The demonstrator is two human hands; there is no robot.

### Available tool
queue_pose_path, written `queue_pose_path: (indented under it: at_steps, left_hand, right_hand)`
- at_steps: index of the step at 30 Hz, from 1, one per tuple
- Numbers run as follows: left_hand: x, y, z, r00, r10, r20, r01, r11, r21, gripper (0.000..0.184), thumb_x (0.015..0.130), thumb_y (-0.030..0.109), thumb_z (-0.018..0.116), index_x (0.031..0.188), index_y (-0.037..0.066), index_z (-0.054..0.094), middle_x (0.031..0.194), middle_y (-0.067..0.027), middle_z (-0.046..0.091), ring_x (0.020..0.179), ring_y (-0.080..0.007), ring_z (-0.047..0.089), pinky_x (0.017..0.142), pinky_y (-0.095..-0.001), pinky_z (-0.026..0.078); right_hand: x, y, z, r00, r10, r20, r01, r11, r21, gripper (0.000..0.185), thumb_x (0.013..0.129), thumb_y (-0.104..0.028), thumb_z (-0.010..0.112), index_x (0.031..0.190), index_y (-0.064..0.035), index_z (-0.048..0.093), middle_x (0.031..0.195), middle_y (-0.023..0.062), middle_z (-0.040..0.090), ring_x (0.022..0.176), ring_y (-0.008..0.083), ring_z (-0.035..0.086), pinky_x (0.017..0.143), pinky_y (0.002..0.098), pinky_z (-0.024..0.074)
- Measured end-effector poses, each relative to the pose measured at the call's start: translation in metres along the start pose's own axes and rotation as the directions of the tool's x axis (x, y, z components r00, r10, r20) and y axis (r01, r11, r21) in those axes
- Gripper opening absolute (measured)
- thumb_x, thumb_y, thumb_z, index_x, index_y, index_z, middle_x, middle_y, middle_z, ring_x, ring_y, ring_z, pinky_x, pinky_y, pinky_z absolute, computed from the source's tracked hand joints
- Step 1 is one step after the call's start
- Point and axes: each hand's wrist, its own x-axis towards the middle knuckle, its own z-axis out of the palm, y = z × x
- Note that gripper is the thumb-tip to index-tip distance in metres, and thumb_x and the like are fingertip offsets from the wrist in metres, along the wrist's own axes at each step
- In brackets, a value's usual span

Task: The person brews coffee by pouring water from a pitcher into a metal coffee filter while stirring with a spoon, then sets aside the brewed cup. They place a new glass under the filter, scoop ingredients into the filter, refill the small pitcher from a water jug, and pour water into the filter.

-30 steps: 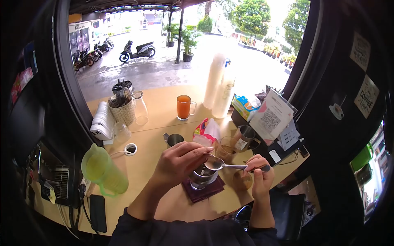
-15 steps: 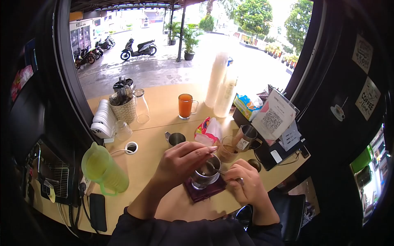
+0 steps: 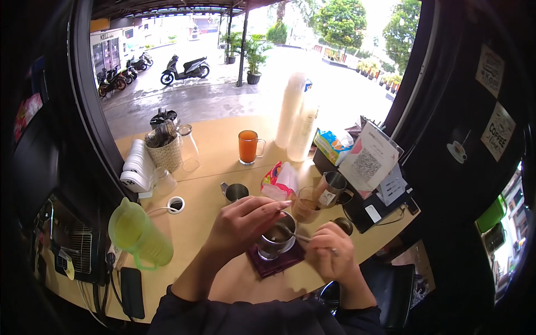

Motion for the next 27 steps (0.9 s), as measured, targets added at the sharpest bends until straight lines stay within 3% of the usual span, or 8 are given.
queue_pose_path:
  at_steps: [3,4,7,14,18,21,25,27]
  left_hand:
    - [-0.002,-0.002,0.001,1.000,-0.020,0.004,0.020,0.999,-0.026,0.030,0.080,0.007,0.077,0.109,0.011,0.070,0.090,-0.0030,0.068,0.075,-0.0189,0.067,0.065,-0.0304,0.056]
    - [-0.002,-0.002,0.000,1.000,-0.017,0.004,0.017,0.999,-0.030,0.030,0.080,0.007,0.077,0.109,0.011,0.070,0.090,-0.0030,0.068,0.075,-0.0189,0.067,0.065,-0.0304,0.056]
    - [-0.001,0.000,-0.001,1.000,-0.020,0.023,0.020,1.000,-0.016,0.030,0.081,0.007,0.076,0.110,0.011,0.069,0.091,-0.0028,0.068,0.075,-0.0189,0.067,0.065,-0.0304,0.056]
    - [-0.001,0.002,-0.002,0.995,-0.088,0.051,0.090,0.995,-0.044,0.027,0.081,0.005,0.076,0.107,0.011,0.071,0.092,-0.0045,0.069,0.076,-0.0187,0.069,0.065,-0.0304,0.058]
    - [0.001,0.005,-0.003,0.991,-0.121,0.053,0.124,0.990,-0.061,0.025,0.079,0.004,0.077,0.104,0.011,0.073,0.092,-0.0057,0.070,0.076,-0.0176,0.070,0.064,-0.0297,0.059]
    - [0.001,0.005,-0.004,0.986,-0.149,0.076,0.154,0.986,-0.070,0.025,0.080,0.004,0.077,0.104,0.011,0.073,0.093,-0.0059,0.070,0.075,-0.0171,0.070,0.063,-0.0291,0.059]
    - [0.001,0.004,-0.005,0.981,-0.168,0.095,0.175,0.982,-0.072,0.026,0.080,0.003,0.077,0.104,0.010,0.073,0.094,-0.0059,0.071,0.075,-0.0161,0.070,0.063,-0.0282,0.059]
    - [0.001,0.004,-0.005,0.978,-0.183,0.096,0.192,0.977,-0.090,0.026,0.080,0.002,0.076,0.105,0.010,0.072,0.095,-0.0054,0.071,0.076,-0.0153,0.071,0.064,-0.0274,0.059]
  right_hand:
    - [-0.009,0.009,0.001,0.919,0.069,-0.389,-0.023,0.992,0.121,0.020,0.100,-0.018,0.050,0.092,-0.0015,0.059,0.080,0.0104,0.060,0.074,0.0223,0.059,0.066,0.0311,0.0469]
    - [-0.013,0.014,0.003,0.918,0.069,-0.390,-0.024,0.993,0.117,0.020,0.100,-0.018,0.050,0.092,-0.0015,0.059,0.080,0.0104,0.060,0.074,0.0223,0.059,0.066,0.0311,0.0469]
    - [-0.017,0.024,0.002,0.669,0.334,-0.664,-0.210,0.942,0.262,0.020,0.103,-0.015,0.047,0.093,-0.0001,0.057,0.075,0.0064,0.059,0.072,0.0111,0.057,0.062,0.0254,0.0441]
    - [-0.040,0.097,0.021,0.594,0.615,-0.518,-0.591,0.771,0.238,0.014,0.097,-0.011,0.061,0.089,0.0002,0.058,0.067,0.0019,0.057,0.063,0.0064,0.056,0.056,0.0218,0.0424]
    - [-0.049,0.130,0.035,0.631,0.536,-0.560,-0.596,0.798,0.093,0.016,0.097,-0.009,0.058,0.084,-0.0007,0.057,0.066,0.0022,0.057,0.060,0.0084,0.056,0.056,0.0236,0.0425]
    - [-0.053,0.140,0.041,0.612,0.560,-0.559,-0.611,0.783,0.116,0.023,0.096,-0.020,0.063,0.082,-0.0022,0.057,0.064,0.0040,0.059,0.056,0.0145,0.057,0.061,0.0299,0.0428]
    - [-0.058,0.147,0.047,0.603,0.585,-0.542,-0.629,0.767,0.129,0.023,0.096,-0.019,0.063,0.081,-0.0024,0.057,0.064,0.0041,0.058,0.057,0.0149,0.057,0.061,0.0302,0.0428]
    - [-0.060,0.152,0.048,0.655,0.490,-0.574,-0.603,0.798,-0.007,0.023,0.096,-0.018,0.062,0.081,-0.0021,0.057,0.063,0.0044,0.057,0.056,0.0152,0.057,0.060,0.0304,0.0428]
